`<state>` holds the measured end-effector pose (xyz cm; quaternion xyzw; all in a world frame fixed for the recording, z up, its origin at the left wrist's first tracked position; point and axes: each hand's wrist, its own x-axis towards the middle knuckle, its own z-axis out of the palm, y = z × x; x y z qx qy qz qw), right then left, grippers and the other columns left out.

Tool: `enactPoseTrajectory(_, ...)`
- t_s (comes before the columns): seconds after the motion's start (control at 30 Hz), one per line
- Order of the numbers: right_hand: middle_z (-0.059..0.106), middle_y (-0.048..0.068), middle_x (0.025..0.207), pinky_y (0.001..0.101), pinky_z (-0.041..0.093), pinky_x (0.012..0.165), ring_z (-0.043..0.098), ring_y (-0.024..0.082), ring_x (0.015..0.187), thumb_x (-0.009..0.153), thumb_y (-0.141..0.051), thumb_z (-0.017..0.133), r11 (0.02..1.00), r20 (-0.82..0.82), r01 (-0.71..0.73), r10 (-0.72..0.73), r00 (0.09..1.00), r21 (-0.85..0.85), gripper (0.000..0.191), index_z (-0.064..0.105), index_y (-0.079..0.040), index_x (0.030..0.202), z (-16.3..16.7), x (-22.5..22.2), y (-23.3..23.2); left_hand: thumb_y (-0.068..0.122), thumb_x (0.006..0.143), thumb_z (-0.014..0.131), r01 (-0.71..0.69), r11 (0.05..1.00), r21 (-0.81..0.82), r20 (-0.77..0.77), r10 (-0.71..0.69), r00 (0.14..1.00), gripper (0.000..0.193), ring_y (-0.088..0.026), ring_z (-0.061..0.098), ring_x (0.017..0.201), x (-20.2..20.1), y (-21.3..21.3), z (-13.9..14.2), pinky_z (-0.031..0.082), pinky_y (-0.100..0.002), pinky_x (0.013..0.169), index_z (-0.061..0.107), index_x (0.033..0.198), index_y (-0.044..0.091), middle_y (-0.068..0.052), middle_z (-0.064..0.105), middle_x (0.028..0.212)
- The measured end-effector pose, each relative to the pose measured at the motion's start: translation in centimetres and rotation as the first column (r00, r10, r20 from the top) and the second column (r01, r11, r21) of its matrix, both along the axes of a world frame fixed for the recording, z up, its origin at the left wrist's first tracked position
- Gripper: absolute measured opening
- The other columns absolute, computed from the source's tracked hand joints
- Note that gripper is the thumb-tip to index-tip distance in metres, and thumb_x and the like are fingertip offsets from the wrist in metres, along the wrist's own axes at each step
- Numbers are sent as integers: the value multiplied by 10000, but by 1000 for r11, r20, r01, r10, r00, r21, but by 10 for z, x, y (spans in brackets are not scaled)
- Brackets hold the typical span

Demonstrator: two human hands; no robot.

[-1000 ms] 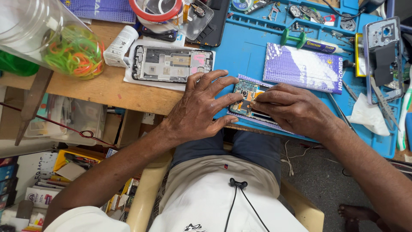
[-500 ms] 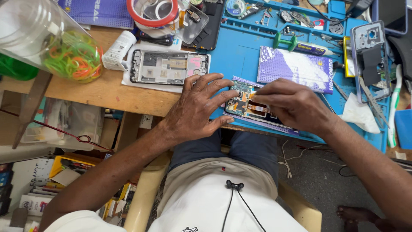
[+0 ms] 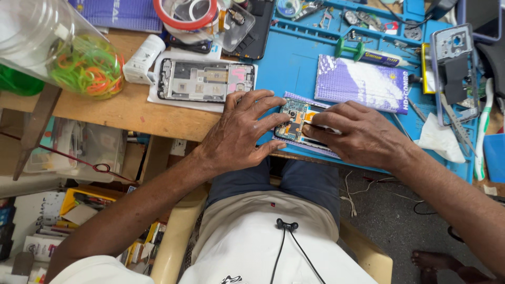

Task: The person disassembles a smartphone, removes the battery, and uses tweezers to adjust internal components and connectors. They then place a new battery into the phone chassis and continue working on the internal assembly.

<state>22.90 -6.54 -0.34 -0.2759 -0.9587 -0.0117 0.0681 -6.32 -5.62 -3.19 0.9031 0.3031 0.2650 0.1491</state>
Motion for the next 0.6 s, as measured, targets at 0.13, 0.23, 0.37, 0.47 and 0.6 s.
enactPoseTrajectory(0.13,641,8,1152,367,502,979,614,204,1085,734,-206,776,999,53,53,-53,997,12,490,749,-233,1223,-1,-3,-3,401,847,815,-7,1000,-3,15,7,1000,549,-301,442,1391,1,2,1,315,-525,1134,669,1289,109,-109,564,1421)
enactPoseTrajectory(0.23,629,18,1151,379,493,975,603,201,1095,754,-220,777,998,73,66,-66,995,-6,482,734,-167,1232,-2,-3,-5,384,836,826,-1,999,-39,15,1,1000,552,-300,447,1390,1,1,1,318,-521,1126,670,1290,111,-105,563,1421)
enactPoseTrajectory(0.37,621,2,1156,381,504,970,602,187,1086,768,-185,758,996,114,90,-87,990,-26,467,719,-158,1233,-5,-3,-7,376,848,829,-11,1000,-7,36,11,999,581,-287,449,1402,0,0,1,321,-516,1130,653,1342,124,-84,565,1442)
enactPoseTrajectory(0.47,614,28,1186,391,506,972,595,208,1063,765,-170,747,995,37,93,-91,995,-39,509,701,-152,1271,-8,0,-9,374,876,807,-34,996,79,21,32,999,578,-287,437,1408,-2,-7,0,314,-508,1136,642,1378,139,-94,553,1458)
enactPoseTrajectory(0.6,611,36,1252,396,504,971,599,228,1112,773,-142,730,995,-46,95,-96,994,-23,518,686,-162,1288,-14,1,-13,372,916,772,-31,979,201,-76,47,996,522,-284,428,1412,-1,-21,-1,296,-496,1135,649,1374,157,-96,557,1445)
